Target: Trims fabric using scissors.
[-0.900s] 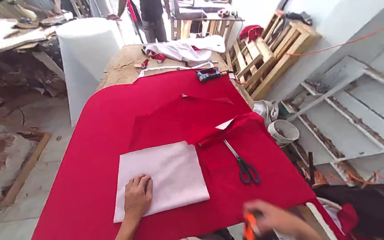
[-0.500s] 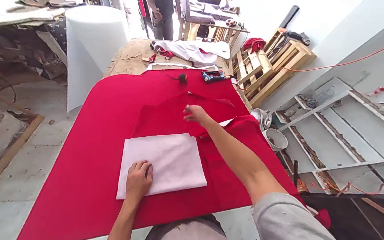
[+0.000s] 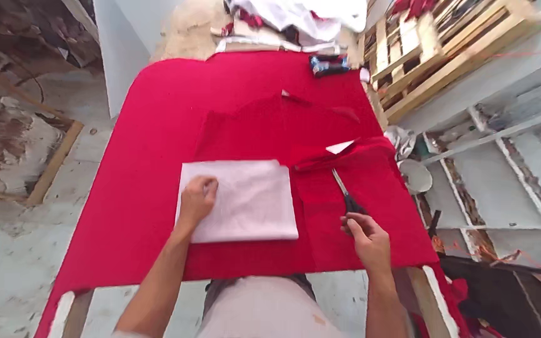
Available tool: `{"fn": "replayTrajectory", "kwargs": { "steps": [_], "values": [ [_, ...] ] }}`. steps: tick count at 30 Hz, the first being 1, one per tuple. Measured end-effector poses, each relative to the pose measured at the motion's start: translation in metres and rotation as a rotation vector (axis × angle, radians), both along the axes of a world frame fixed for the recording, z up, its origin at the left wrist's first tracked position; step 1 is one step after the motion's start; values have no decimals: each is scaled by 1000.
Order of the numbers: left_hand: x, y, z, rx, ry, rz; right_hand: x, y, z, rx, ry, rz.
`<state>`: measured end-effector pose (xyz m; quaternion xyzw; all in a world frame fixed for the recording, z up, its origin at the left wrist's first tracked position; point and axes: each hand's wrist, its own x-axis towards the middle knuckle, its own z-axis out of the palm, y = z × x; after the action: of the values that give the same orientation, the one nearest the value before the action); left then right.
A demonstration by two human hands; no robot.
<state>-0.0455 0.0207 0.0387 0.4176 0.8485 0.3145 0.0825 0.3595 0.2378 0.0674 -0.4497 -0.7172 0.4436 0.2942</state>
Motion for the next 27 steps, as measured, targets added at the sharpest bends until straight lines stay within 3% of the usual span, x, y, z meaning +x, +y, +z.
{"fn": "replayTrajectory", "kwargs": {
  "steps": [4, 9, 13, 17, 19, 22, 27],
  "values": [
    [-67, 37, 21, -131, 24, 70, -36, 5, 3, 71, -72, 134],
    [-131, 78, 23, -191, -109, 349, -151, 87, 15, 223, -308, 237],
    [-142, 121, 16, -248, -119, 464, -238, 158, -1, 248, -591, 238],
    [-143, 146, 4, -328, -137, 380, -268, 181, -13, 248, -786, 399],
    [-145, 146, -3, -273, -152, 414, -267, 177, -15, 322, -702, 395],
    [-153, 142, -1, -219, -156, 479, -232, 159, 4, 507, -602, 189],
    [-158, 136, -2, -201, -151, 450, -76, 71, 13, 553, -761, -153]
  ]
}}
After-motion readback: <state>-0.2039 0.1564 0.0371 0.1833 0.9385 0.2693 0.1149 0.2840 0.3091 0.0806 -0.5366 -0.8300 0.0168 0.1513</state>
